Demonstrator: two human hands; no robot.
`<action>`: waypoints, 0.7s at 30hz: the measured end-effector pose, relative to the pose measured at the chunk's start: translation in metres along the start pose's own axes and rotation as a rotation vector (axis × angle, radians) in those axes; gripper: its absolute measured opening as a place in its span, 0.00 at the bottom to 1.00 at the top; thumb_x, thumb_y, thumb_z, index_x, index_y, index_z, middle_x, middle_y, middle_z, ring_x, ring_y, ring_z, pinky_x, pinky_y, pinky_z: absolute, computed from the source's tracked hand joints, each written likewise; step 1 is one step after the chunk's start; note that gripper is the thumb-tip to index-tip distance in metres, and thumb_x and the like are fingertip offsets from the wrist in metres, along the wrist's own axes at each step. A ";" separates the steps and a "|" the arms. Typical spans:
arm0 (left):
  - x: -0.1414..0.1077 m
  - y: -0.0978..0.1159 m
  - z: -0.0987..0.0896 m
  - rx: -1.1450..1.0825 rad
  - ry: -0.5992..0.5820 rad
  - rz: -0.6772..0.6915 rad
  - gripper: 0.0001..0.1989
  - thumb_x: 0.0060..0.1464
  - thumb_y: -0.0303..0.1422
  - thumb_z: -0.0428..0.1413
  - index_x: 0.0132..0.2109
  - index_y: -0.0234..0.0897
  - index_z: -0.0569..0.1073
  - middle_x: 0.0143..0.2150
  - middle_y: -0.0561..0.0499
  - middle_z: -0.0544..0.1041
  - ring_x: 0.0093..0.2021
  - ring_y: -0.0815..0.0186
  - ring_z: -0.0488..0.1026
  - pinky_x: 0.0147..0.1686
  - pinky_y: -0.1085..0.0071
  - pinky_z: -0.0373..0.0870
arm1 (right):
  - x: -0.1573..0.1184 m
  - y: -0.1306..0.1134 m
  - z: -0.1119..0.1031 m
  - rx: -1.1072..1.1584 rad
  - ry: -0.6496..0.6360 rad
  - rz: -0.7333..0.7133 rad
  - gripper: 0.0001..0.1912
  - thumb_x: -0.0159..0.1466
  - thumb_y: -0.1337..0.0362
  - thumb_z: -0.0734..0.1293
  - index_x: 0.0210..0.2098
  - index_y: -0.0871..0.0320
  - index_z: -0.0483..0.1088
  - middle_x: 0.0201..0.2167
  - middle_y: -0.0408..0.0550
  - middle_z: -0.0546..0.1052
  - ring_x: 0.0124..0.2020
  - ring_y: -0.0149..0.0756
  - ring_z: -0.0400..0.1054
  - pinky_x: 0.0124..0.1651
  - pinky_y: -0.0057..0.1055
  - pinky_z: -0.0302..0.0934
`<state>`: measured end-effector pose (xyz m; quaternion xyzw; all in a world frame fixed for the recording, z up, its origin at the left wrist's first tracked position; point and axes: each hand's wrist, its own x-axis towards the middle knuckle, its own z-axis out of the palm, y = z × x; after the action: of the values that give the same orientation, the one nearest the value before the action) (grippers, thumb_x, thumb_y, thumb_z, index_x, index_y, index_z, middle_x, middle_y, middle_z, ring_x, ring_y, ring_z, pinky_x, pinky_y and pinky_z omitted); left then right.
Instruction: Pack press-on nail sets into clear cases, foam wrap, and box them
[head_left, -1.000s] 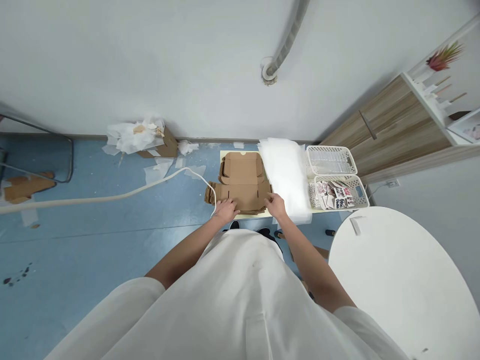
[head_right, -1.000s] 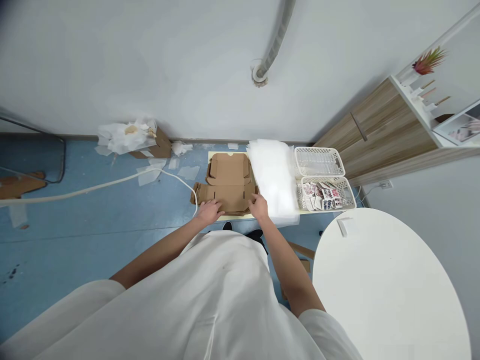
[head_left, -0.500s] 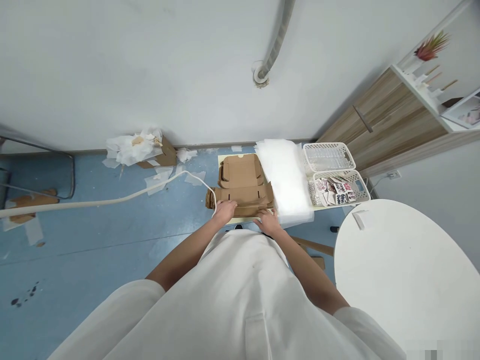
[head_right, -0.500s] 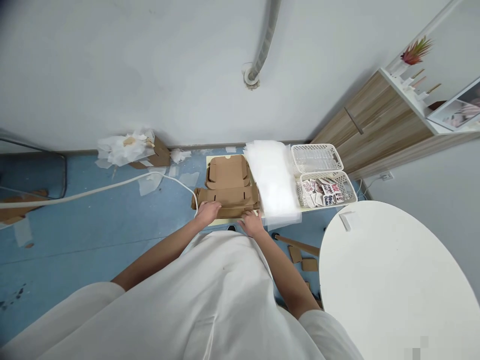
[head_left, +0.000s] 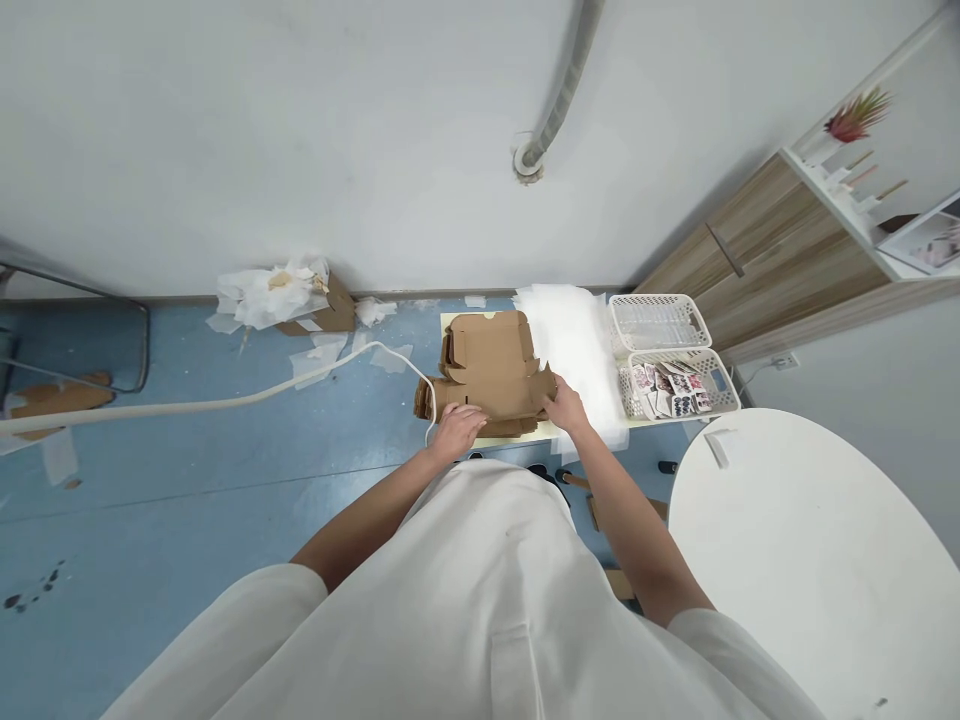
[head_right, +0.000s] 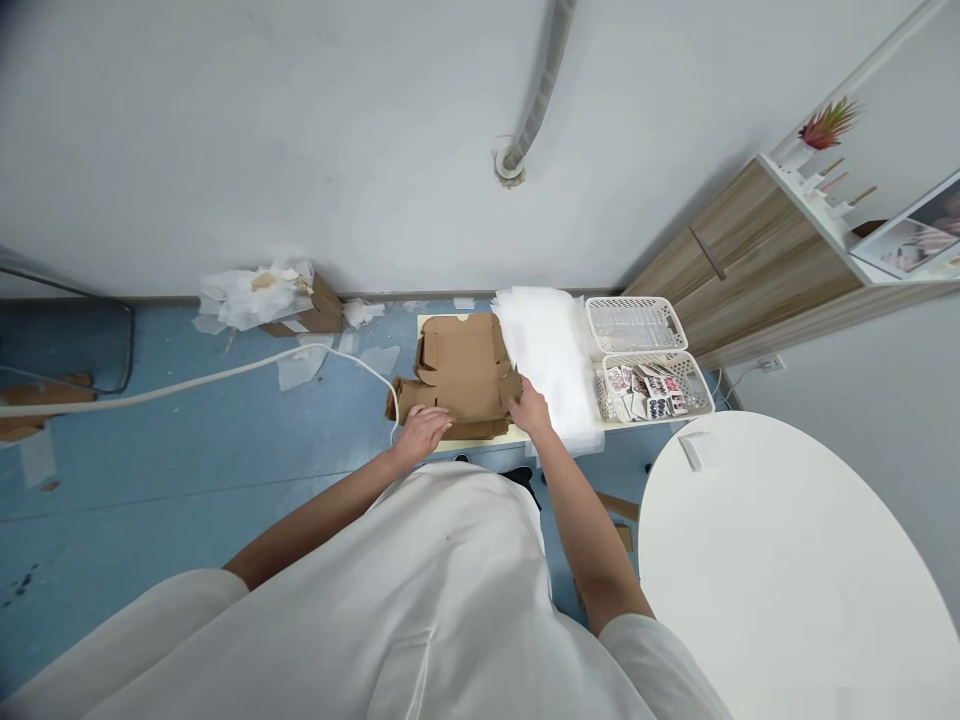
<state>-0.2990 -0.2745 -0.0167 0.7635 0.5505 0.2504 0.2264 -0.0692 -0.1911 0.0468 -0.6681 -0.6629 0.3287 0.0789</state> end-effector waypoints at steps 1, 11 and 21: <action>-0.002 0.001 -0.001 -0.021 0.006 -0.006 0.13 0.59 0.34 0.44 0.38 0.40 0.74 0.39 0.49 0.78 0.49 0.62 0.70 0.51 0.59 0.56 | -0.002 0.000 0.000 -0.030 0.014 -0.019 0.33 0.56 0.65 0.60 0.61 0.54 0.52 0.44 0.50 0.74 0.39 0.40 0.70 0.40 0.34 0.63; 0.006 -0.015 -0.021 -0.136 0.244 -0.635 0.41 0.45 0.38 0.58 0.62 0.34 0.49 0.60 0.35 0.59 0.62 0.49 0.53 0.56 0.51 0.54 | -0.021 0.018 -0.002 0.016 0.269 -0.136 0.29 0.57 0.69 0.55 0.59 0.59 0.58 0.43 0.54 0.74 0.37 0.38 0.69 0.42 0.37 0.62; 0.010 0.003 -0.007 -0.523 0.166 -0.736 0.38 0.43 0.39 0.61 0.59 0.34 0.55 0.49 0.39 0.72 0.51 0.54 0.68 0.50 0.55 0.64 | -0.053 0.044 -0.018 0.248 0.674 -0.092 0.25 0.61 0.61 0.55 0.57 0.60 0.61 0.47 0.55 0.71 0.44 0.37 0.67 0.46 0.34 0.62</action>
<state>-0.2987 -0.2651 -0.0082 0.4117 0.7197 0.3442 0.4404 -0.0182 -0.2395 0.0544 -0.6938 -0.5839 0.1643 0.3882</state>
